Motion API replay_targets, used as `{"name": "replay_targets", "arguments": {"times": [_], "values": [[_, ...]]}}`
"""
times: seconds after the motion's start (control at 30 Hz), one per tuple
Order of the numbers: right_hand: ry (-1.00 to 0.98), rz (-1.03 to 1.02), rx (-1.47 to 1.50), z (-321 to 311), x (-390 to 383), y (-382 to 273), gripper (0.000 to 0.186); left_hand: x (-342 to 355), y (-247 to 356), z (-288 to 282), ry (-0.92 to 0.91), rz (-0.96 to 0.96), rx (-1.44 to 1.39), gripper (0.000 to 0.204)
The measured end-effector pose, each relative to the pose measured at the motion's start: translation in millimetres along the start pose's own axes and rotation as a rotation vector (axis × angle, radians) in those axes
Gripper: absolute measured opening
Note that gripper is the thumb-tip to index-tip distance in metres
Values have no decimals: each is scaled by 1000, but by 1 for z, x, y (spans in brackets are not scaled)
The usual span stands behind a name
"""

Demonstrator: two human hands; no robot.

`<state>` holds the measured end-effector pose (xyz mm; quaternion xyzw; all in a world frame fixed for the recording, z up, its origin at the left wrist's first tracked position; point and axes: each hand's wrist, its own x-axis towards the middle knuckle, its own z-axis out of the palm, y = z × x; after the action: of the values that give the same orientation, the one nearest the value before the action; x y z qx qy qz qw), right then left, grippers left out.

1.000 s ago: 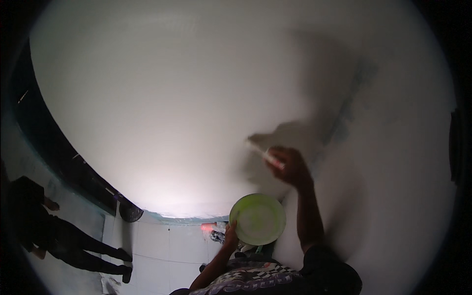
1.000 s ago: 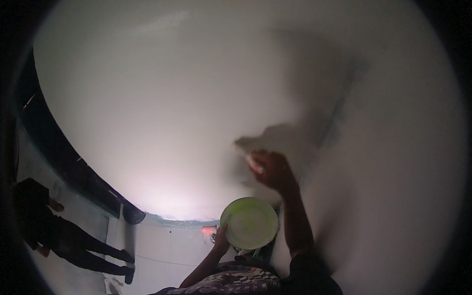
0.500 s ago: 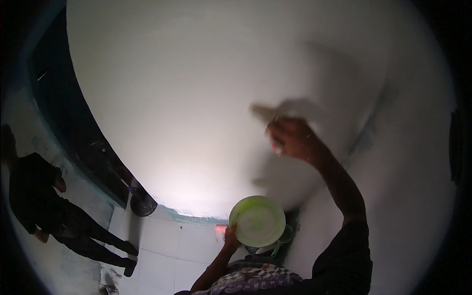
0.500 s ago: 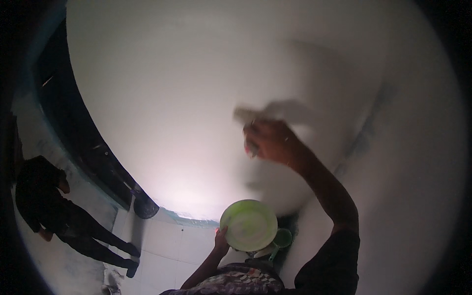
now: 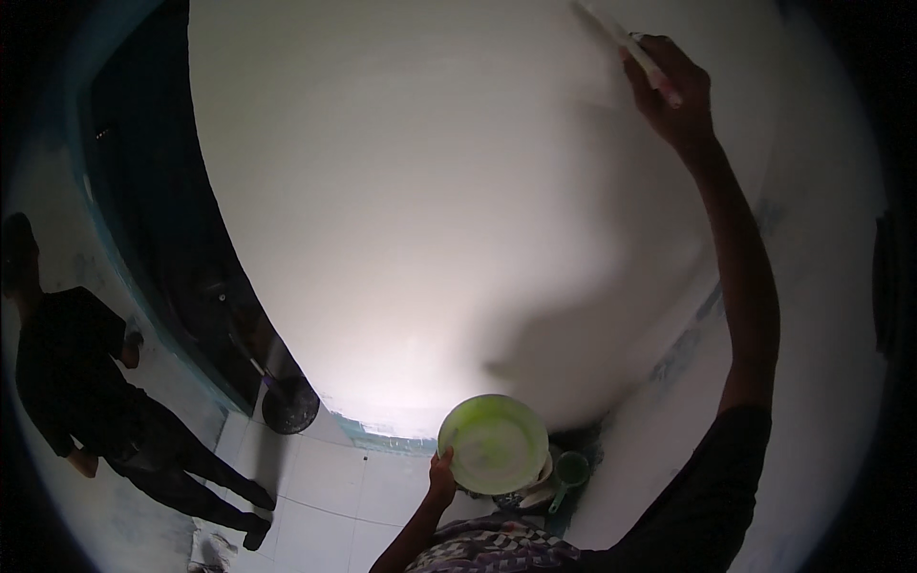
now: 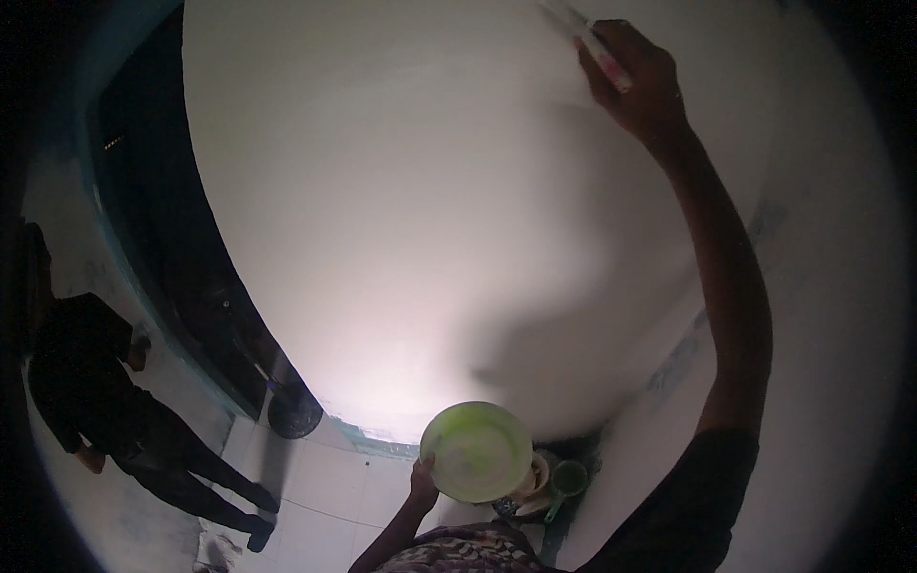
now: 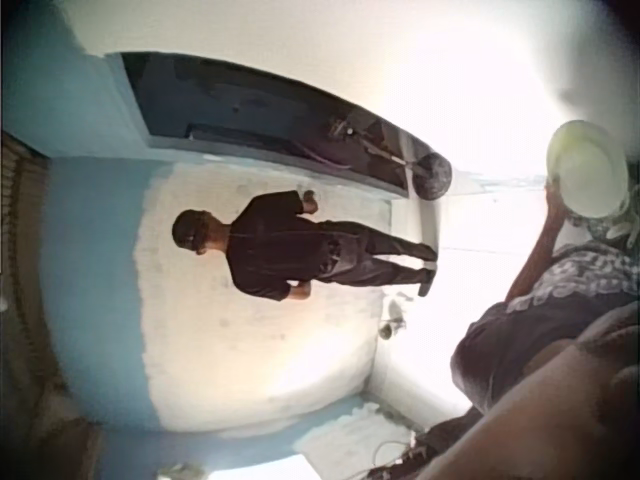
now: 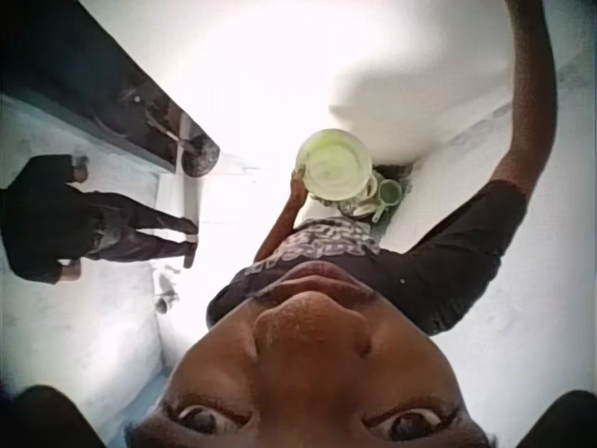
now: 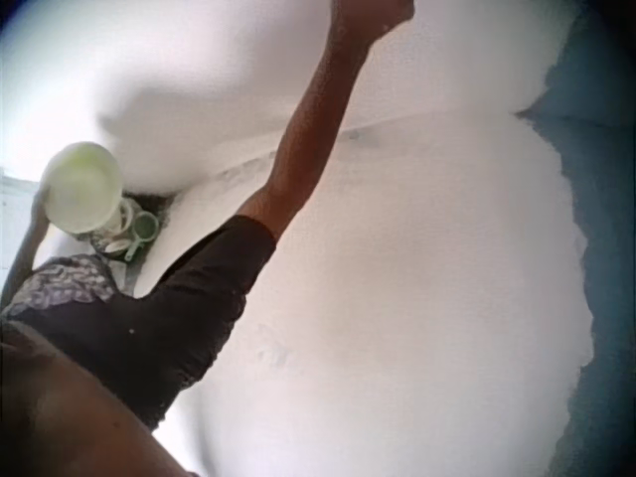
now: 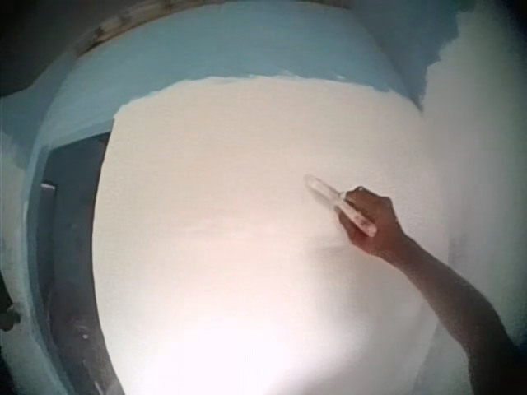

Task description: The person paints a white ceiling using a paintbrush and a green paint container. They repeatedly dip the brush into the container and apply paint to the ceiling surface in a small room with tiled flooring.

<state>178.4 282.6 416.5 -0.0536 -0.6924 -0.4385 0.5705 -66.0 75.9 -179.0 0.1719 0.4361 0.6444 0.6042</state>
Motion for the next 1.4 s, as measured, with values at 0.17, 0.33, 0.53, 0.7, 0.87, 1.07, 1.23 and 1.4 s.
{"name": "replay_targets", "arguments": {"times": [0.17,0.33,0.53,0.7,0.87,1.07,1.23,1.4], "values": [[-609,-143,-47,39,-86,-89,42,1,11,-24,-14,40,70,48],[-1260,234,513,53,-91,-183,19,-3,25,-40,-58,-3,-14,48],[-903,399,369,82,-13,-113,19,-7,32,-64,-33,4,121,47],[-198,38,-56,84,39,-71,15,-24,46,-68,-58,31,246,46],[-652,-182,116,112,-17,-136,22,-11,36,-76,-33,-1,35,45],[-1271,188,588,103,-23,-190,12,16,38,-69,-116,3,23,48],[-662,382,280,133,73,-118,24,27,50,-57,-41,43,-2,49],[-226,-78,35,125,118,-92,21,28,50,-49,-86,186,247,50]]}}
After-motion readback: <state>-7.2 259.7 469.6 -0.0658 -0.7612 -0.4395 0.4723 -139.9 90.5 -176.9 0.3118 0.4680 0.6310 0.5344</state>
